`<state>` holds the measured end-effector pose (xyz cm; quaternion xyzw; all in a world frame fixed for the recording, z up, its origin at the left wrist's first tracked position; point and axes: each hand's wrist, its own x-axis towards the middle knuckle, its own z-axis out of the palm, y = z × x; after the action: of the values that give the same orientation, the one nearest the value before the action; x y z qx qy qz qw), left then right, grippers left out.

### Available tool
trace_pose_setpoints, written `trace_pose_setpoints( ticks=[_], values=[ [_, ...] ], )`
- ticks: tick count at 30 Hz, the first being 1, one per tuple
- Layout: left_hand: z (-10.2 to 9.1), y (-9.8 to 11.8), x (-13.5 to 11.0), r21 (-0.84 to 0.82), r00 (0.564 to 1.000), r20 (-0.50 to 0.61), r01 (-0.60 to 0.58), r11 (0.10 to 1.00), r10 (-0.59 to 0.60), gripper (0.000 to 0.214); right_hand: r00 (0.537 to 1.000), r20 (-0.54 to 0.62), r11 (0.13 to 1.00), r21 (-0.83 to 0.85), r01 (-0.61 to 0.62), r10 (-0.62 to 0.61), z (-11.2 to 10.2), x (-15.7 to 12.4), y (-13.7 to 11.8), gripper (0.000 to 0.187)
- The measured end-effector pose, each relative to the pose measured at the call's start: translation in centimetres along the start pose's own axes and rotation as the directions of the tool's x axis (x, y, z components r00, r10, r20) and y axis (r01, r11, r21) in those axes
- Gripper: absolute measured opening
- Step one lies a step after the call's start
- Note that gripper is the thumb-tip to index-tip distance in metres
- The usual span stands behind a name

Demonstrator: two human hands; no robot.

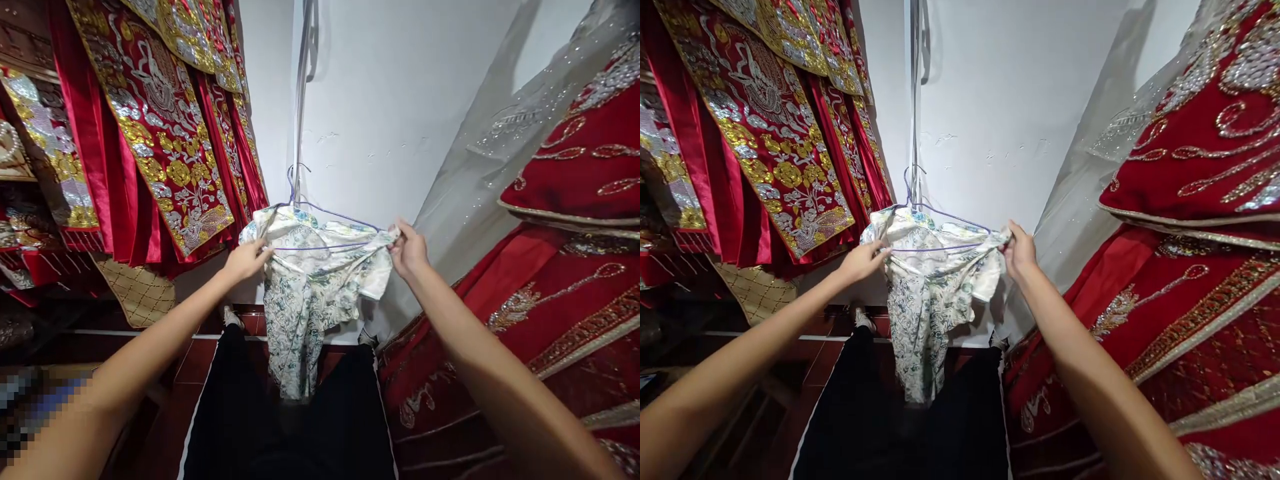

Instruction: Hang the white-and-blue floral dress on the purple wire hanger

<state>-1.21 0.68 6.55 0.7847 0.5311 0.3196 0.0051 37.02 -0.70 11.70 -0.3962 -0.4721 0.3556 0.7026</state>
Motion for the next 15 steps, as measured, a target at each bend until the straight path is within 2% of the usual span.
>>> trace_pose_setpoints(
  ticks=[1, 3, 4, 5, 6, 7, 9, 11, 12, 15],
  values=[
    [-0.6, -0.4, 0.5, 0.018, 0.999, -0.043, 0.0, 1.0, 0.001, 0.038, 0.992, -0.004, 0.989, 0.067, -0.128, 0.129, -0.9, -0.9, 1.5, 0.039],
    [-1.2, -1.0, 1.3, -0.069, 0.993, -0.111, 0.023, 0.997, -0.03, 0.033, 0.934, 0.033, 0.926, 0.125, -0.356, 0.355, -1.8, -3.0, 4.6, 0.035],
    [-1.2, -1.1, 1.4, -0.202, 0.988, -0.124, 0.069, 0.977, -0.095, 0.03, 0.903, 0.022, 0.893, 0.136, -0.429, 0.43, -1.8, -4.1, 6.0, 0.032],
    [-1.0, -1.2, 1.3, -0.371, 0.976, -0.112, 0.135, 0.919, -0.189, 0.027, 0.874, 0.026, 0.865, 0.131, -0.484, 0.485, -1.6, -5.1, 7.3, 0.03],
    [-0.5, -1.3, 1.0, -0.536, 0.955, -0.074, 0.204, 0.819, -0.287, 0.025, 0.859, 0.032, 0.851, 0.123, -0.511, 0.511, -1.3, -6.0, 8.3, 0.029],
    [0.1, -1.4, 0.6, -0.667, 0.927, -0.024, 0.263, 0.697, -0.374, 0.024, 0.85, 0.041, 0.843, 0.114, -0.526, 0.525, -0.8, -6.6, 9.2, 0.029],
    [1.5, -1.6, -0.8, -0.803, 0.87, 0.051, 0.328, 0.497, -0.491, 0.022, 0.843, 0.096, 0.84, 0.081, -0.536, 0.529, 0.2, -7.4, 10.1, 0.028],
    [2.9, -1.9, -2.4, -0.85, 0.82, 0.06, 0.341, 0.402, -0.569, 0.022, 0.827, 0.178, 0.839, 0.019, -0.544, 0.533, 1.3, -7.6, 10.2, 0.025],
    [3.5, -2.0, -3.2, -0.873, 0.789, 0.064, 0.341, 0.349, -0.611, 0.021, 0.814, 0.218, 0.841, -0.064, -0.538, 0.538, 1.8, -7.6, 10.0, 0.024],
    [4.4, -1.4, -5.0, -0.919, 0.689, 0.082, 0.332, 0.213, -0.72, 0.018, 0.779, 0.303, 0.804, -0.445, -0.395, 0.549, 3.7, -8.1, 9.4, 0.027]
  ],
)
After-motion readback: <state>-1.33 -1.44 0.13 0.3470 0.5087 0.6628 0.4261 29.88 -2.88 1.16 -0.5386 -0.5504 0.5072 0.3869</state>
